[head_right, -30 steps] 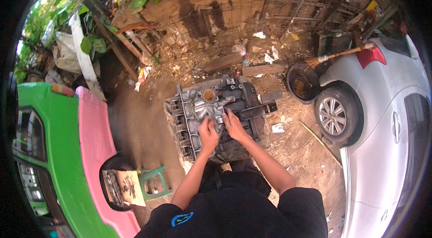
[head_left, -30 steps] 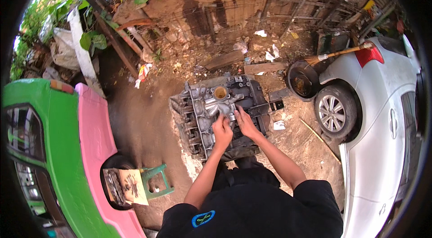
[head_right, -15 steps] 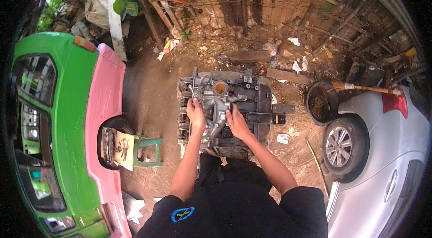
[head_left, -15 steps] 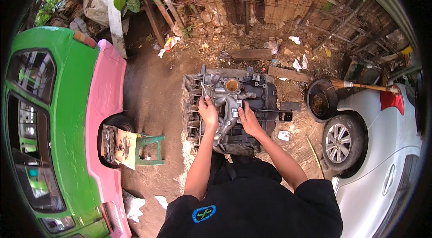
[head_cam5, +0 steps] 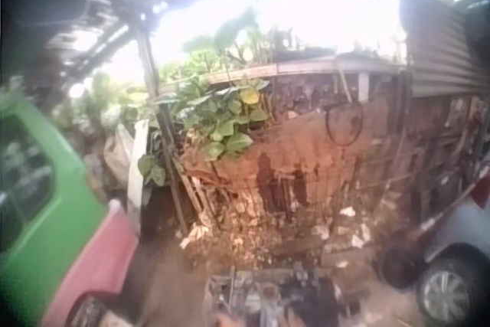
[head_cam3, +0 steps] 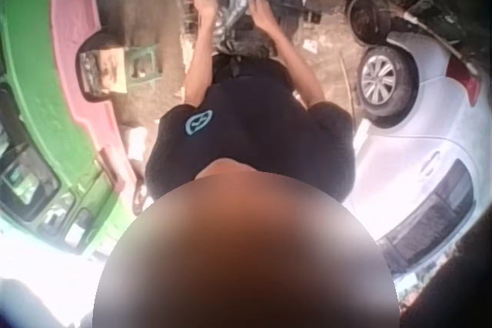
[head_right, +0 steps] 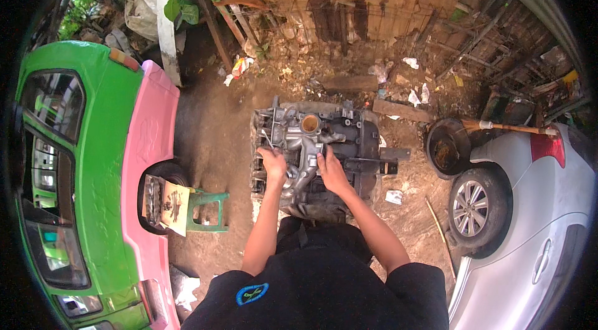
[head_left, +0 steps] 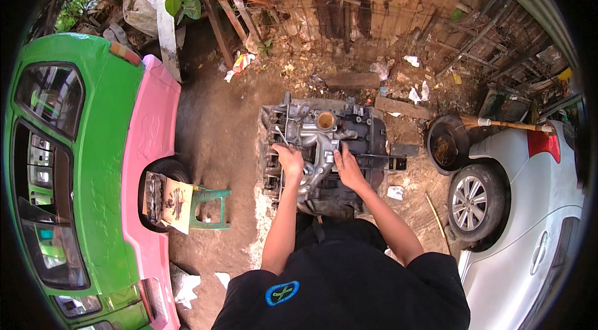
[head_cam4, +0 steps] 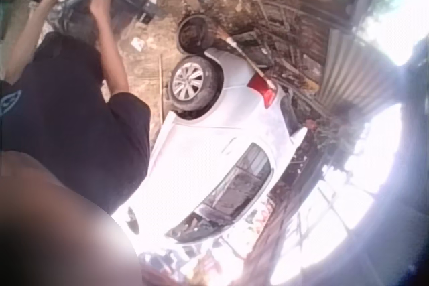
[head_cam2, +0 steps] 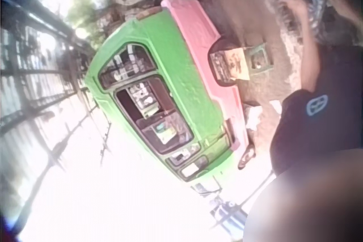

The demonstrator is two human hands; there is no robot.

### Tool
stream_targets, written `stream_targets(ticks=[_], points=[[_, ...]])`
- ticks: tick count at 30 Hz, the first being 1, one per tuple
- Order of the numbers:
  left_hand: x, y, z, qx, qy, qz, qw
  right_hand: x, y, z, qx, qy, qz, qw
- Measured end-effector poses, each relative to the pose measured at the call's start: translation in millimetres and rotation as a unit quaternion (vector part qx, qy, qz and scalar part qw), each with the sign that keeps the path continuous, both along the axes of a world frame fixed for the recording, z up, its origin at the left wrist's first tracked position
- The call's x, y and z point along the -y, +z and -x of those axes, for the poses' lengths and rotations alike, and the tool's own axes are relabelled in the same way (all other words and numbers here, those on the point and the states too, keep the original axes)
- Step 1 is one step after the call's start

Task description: The person uses a wrench to loosen and remove bolts from a car engine block placed on the ground. They repeatedly reposition the wrench and hands to access different bolts, then place the wrench on a nearby stool before continuing to remove additional bolts.

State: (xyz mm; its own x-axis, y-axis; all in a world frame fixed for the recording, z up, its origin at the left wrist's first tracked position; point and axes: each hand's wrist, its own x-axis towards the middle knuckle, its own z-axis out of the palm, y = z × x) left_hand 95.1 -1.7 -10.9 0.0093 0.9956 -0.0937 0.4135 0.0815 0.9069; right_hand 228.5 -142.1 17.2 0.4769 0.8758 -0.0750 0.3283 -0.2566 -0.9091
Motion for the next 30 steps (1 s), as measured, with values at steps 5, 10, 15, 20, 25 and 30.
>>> stream_targets(ticks=[5,10,15,20,25,30], points=[[1.9,-2.9,-3.6,-0.04,0.011,0.004,0.999,1.5,-1.6,1.1,0.013,-0.004,0.021,1.0],[0.2,19.2,7.4,-0.005,-0.006,-0.076,0.997,2.4,4.5,3.1,0.006,-0.005,0.027,1.0],[25.3,34.2,21.6,0.27,-0.11,0.043,0.956,1.9,6.7,2.7,-0.008,0.0,0.031,0.999],[55.8,40.8,37.2,0.257,-0.256,-0.079,0.929,0.7,-1.0,2.7,0.016,-0.013,0.041,0.999],[69.4,39.4,44.6,0.191,-0.349,-0.128,0.908,0.7,-5.1,3.0,0.008,-0.011,0.018,1.0],[72.4,43.4,38.1,0.131,-0.439,-0.199,0.867,2.1,-2.2,4.2,0.01,-0.019,0.009,1.0]])
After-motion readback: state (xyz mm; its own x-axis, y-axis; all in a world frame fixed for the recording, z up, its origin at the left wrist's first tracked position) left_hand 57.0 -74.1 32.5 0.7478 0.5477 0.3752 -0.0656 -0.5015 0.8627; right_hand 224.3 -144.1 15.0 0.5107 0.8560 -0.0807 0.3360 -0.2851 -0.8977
